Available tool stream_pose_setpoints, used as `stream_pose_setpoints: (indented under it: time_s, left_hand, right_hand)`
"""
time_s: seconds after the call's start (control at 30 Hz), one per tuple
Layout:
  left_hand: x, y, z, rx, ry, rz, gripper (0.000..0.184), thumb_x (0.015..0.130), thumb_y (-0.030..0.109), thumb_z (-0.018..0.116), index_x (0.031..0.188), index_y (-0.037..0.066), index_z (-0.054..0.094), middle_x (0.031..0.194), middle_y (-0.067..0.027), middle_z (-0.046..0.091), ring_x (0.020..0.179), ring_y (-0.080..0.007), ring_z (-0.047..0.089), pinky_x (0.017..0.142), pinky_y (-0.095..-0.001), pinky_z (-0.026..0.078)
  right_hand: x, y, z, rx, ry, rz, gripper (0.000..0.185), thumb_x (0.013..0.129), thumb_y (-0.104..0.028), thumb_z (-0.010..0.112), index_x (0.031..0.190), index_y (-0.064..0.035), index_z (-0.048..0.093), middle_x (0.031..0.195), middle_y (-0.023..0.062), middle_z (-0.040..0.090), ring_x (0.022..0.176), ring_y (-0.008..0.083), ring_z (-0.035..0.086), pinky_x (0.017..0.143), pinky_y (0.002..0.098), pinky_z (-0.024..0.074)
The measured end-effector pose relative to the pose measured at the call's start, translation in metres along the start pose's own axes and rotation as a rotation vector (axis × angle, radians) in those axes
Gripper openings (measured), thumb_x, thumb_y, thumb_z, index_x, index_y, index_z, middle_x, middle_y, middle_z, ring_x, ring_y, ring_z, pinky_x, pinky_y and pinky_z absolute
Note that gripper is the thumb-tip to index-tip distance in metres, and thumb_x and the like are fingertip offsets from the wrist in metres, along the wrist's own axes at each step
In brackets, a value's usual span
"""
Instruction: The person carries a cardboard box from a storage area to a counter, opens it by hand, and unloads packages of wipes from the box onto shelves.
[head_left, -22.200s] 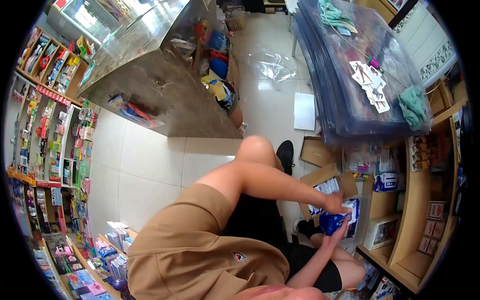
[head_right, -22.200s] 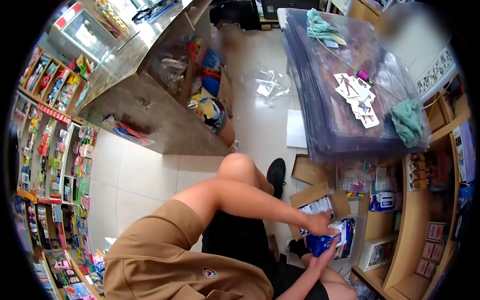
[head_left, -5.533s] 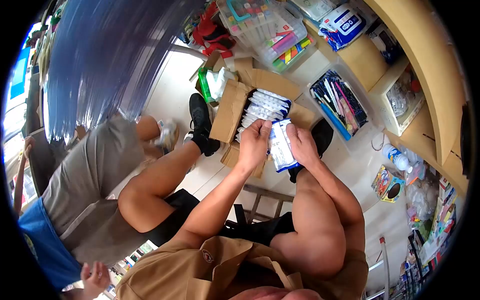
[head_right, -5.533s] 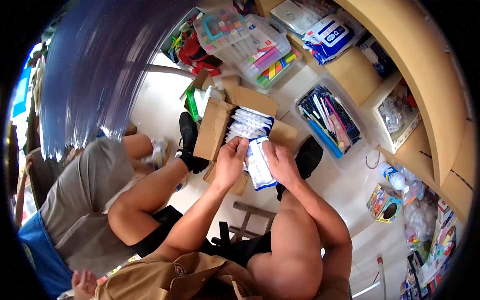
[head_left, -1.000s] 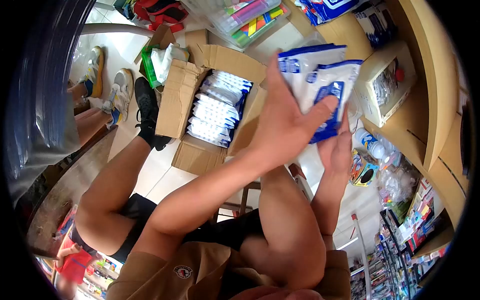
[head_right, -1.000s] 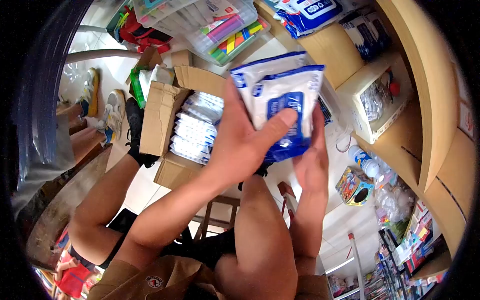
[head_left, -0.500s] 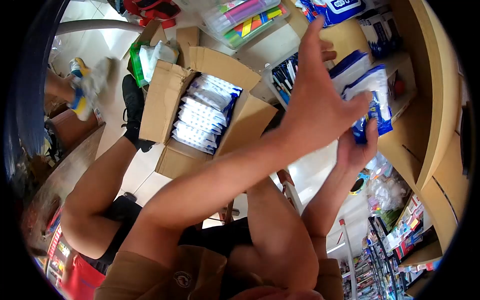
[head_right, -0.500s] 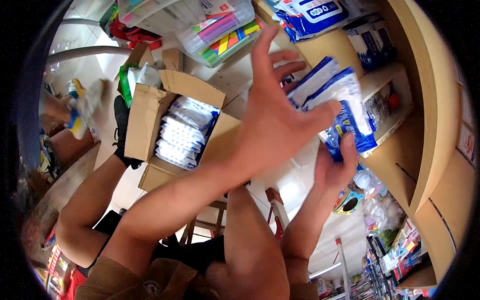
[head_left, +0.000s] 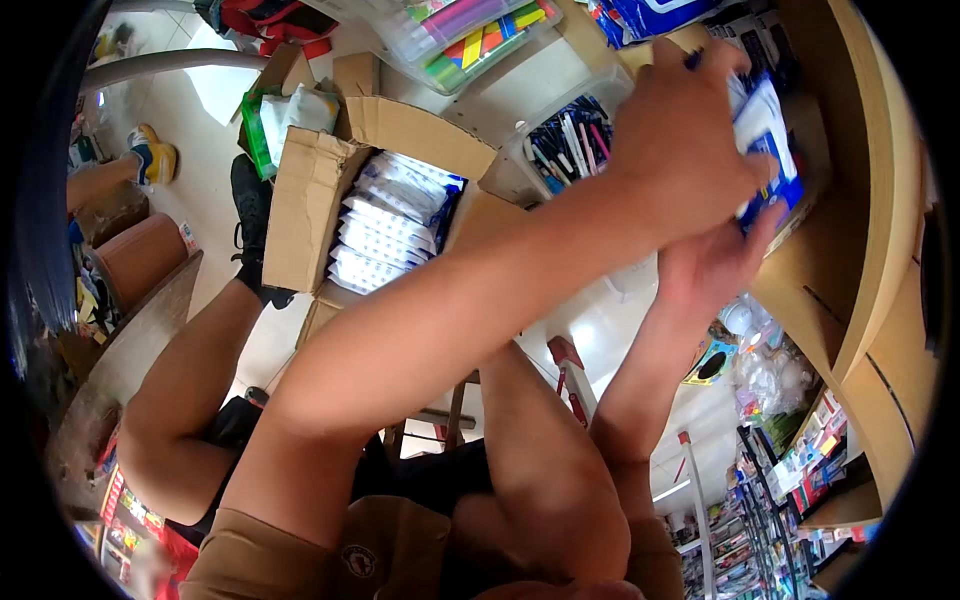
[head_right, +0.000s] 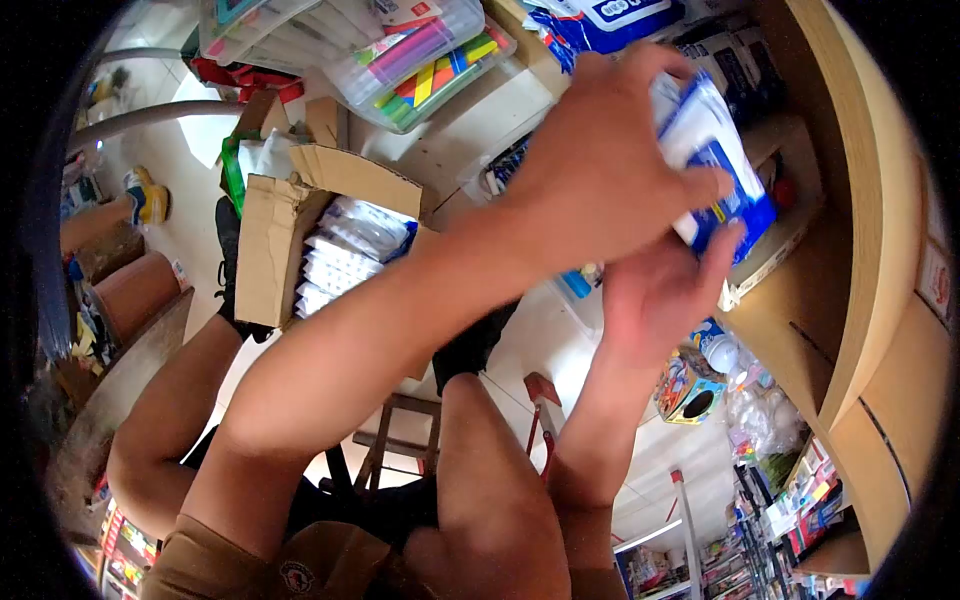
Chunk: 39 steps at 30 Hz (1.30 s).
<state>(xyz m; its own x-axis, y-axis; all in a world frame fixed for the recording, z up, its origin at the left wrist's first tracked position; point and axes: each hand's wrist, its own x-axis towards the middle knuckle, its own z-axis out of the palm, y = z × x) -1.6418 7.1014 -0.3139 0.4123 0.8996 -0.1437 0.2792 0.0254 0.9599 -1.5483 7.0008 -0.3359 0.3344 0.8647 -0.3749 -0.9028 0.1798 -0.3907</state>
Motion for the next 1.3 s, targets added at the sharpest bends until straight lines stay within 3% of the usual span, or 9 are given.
stream_pose_setpoints:
  time_s: [0.03,0.07,0.2,0.23,0.27,0.33,0.47,0.77,1.3]
  left_hand:
    - [-0.001,0.001,0.006,0.119,0.016,0.077,0.088,0.076,0.030,0.081,0.144,-0.005,0.037,0.127,-0.0332,0.049,0.115,-0.0475,0.058,0.099,-0.0490,0.051]
    - [-0.003,-0.001,0.012,0.107,0.062,0.105,0.092,0.078,0.028,0.078,0.149,-0.005,0.030,0.128,-0.0350,0.046,0.118,-0.0496,0.055,0.099,-0.0491,0.050]
    - [-0.018,-0.011,0.009,0.080,0.218,0.155,0.088,0.082,0.022,0.075,0.149,-0.008,0.026,0.140,-0.0342,0.033,0.117,-0.0488,0.054,0.096,-0.0482,0.051]
    - [-0.031,-0.012,-0.002,0.080,0.211,0.163,0.088,0.082,0.022,0.075,0.149,-0.008,0.026,0.140,-0.0342,0.033,0.117,-0.0488,0.054,0.096,-0.0482,0.051]
    - [-0.047,-0.015,-0.012,0.037,0.143,0.119,0.086,0.083,0.020,0.074,0.150,-0.007,0.025,0.140,-0.0328,0.034,0.117,-0.0475,0.055,0.097,-0.0476,0.051]
    - [-0.079,-0.018,-0.033,-0.076,0.039,0.014,0.083,0.088,0.018,0.072,0.152,-0.005,0.025,0.140,-0.0267,0.038,0.116,-0.0389,0.057,0.098,-0.0450,0.049]
    - [-0.125,-0.029,-0.061,-0.185,0.033,-0.115,0.078,0.090,0.001,0.068,0.156,0.006,0.027,0.148,-0.0159,0.040,0.115,-0.0235,0.060,0.098,-0.0381,0.049]
    - [-0.150,-0.046,-0.101,-0.139,0.046,-0.143,0.069,0.096,0.010,0.066,0.154,0.004,0.029,0.147,-0.0151,0.044,0.116,-0.0215,0.058,0.101,-0.0368,0.047]
    - [-0.147,-0.033,-0.101,-0.133,0.003,-0.144,0.053,0.095,0.002,0.060,0.145,0.001,0.042,0.139,-0.0114,0.047,0.119,-0.0201,0.057,0.100,-0.0339,0.047]
  right_hand:
    - [0.013,-0.007,-0.018,0.002,-0.001,-0.001,0.054,0.098,-0.038,0.060,0.139,-0.0028,0.054,0.140,0.0164,0.058,0.124,0.0302,0.059,0.107,0.0465,0.0479]
    - [0.041,-0.024,-0.052,0.016,-0.219,0.043,0.051,0.099,-0.039,0.060,0.135,-0.0031,0.057,0.134,0.0162,0.062,0.119,0.0302,0.062,0.106,0.0439,0.0485]
    - [0.082,-0.005,0.054,-0.422,0.347,-0.332,0.048,0.103,-0.024,0.048,0.146,-0.0015,0.045,0.140,0.0192,0.055,0.125,0.0354,0.053,0.111,0.0452,0.0404]
    - [0.130,-0.042,0.027,-0.300,0.171,-0.289,0.048,0.102,-0.020,0.048,0.147,-0.0022,0.044,0.150,0.0210,0.048,0.139,0.0386,0.043,0.118,0.0567,0.0337]
    - [0.165,-0.069,0.016,-0.331,0.145,-0.280,0.048,0.101,-0.017,0.051,0.147,-0.0038,0.046,0.152,0.0176,0.045,0.141,0.0369,0.041,0.117,0.0631,0.0323]
    - [0.203,-0.090,0.032,-0.567,0.142,-0.416,0.049,0.102,-0.021,0.054,0.148,-0.0057,0.047,0.152,0.0154,0.046,0.142,0.0335,0.040,0.116,0.0573,0.0372]
    - [0.246,-0.115,0.022,-0.608,0.115,-0.358,0.049,0.102,-0.022,0.053,0.148,-0.0051,0.046,0.152,0.0157,0.046,0.142,0.0332,0.040,0.116,0.0559,0.0369]
    - [0.250,-0.122,0.012,-0.557,0.110,-0.283,0.049,0.104,-0.025,0.050,0.148,-0.0038,0.045,0.152,0.0164,0.046,0.142,0.0326,0.041,0.117,0.0526,0.0364]
    - [0.269,-0.148,-0.011,-0.488,0.103,-0.205,0.050,0.107,-0.029,0.045,0.149,-0.0015,0.044,0.152,0.0176,0.045,0.141,0.0315,0.043,0.119,0.0468,0.0354]
